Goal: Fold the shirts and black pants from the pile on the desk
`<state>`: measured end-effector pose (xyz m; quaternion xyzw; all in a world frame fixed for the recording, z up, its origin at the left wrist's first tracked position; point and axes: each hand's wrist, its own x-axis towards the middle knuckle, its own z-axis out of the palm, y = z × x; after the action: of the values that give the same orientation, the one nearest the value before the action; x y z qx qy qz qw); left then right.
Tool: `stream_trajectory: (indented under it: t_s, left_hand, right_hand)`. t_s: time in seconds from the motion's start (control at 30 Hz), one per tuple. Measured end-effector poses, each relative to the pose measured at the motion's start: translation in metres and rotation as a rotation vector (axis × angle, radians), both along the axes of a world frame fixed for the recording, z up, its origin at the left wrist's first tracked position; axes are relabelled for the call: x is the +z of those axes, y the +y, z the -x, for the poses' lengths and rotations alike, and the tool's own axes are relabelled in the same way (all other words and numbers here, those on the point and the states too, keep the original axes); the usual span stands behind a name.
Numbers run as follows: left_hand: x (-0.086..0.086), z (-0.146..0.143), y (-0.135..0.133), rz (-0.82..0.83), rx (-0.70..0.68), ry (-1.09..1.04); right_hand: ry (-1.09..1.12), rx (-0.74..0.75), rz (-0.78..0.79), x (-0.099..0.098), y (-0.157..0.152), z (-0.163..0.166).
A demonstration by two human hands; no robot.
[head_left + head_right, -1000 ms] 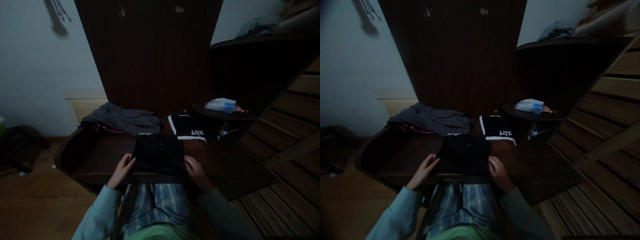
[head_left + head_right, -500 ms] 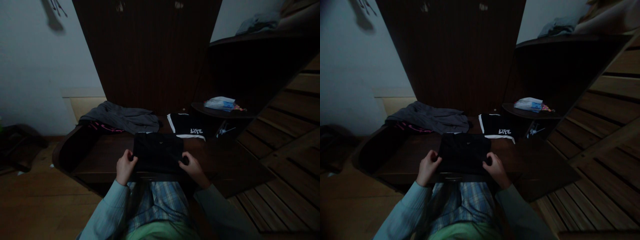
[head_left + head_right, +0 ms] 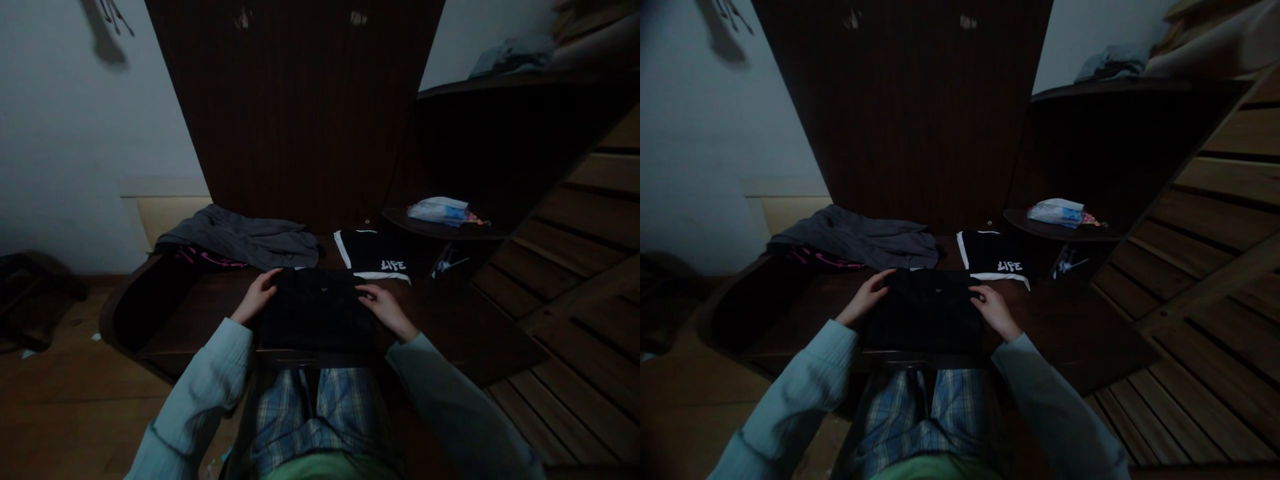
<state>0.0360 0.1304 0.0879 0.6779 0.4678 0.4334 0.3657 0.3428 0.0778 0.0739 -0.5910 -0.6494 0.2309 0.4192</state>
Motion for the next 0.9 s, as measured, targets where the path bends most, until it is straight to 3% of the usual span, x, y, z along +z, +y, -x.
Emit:
stream_trajectory:
  t_s: [0.1, 0.2, 0.37, 0.5, 0.7, 0.8, 0.9]
  left_hand:
    - [-0.006, -0.003, 0.005, -0.152, 0.129, 0.076]
    - [-0.014, -0.005, 0.010, -0.194, 0.215, 0.081]
    - [-0.030, -0.004, 0.010, 0.011, 0.207, -0.070]
    - [-0.033, 0.004, -0.003, 0.142, 0.169, -0.244]
    - [-0.023, 0.004, -0.006, -0.109, 0.076, -0.062]
    - [-0.025, 0.000, -0.004, -0.067, 0.088, -0.003]
    - [-0.027, 0.001, -0.012, 0.032, 0.097, -0.080]
  right_hand:
    - [-0.111, -0.011, -0.131, 0.014, 0.003, 0.001]
    - [-0.164, -0.051, -0.170, 0.021, 0.014, 0.005]
    - [-0.269, -0.060, -0.116, 0.000, 0.034, 0.012]
    - [-0.301, -0.047, -0.119, -0.019, 0.033, 0.012]
    - [-0.284, -0.026, -0.174, -0.023, 0.031, 0.016]
    - [-0.234, -0.034, -0.132, -0.020, 0.030, 0.018]
    - [-0.100, -0.033, -0.069, -0.018, 0.022, 0.013]
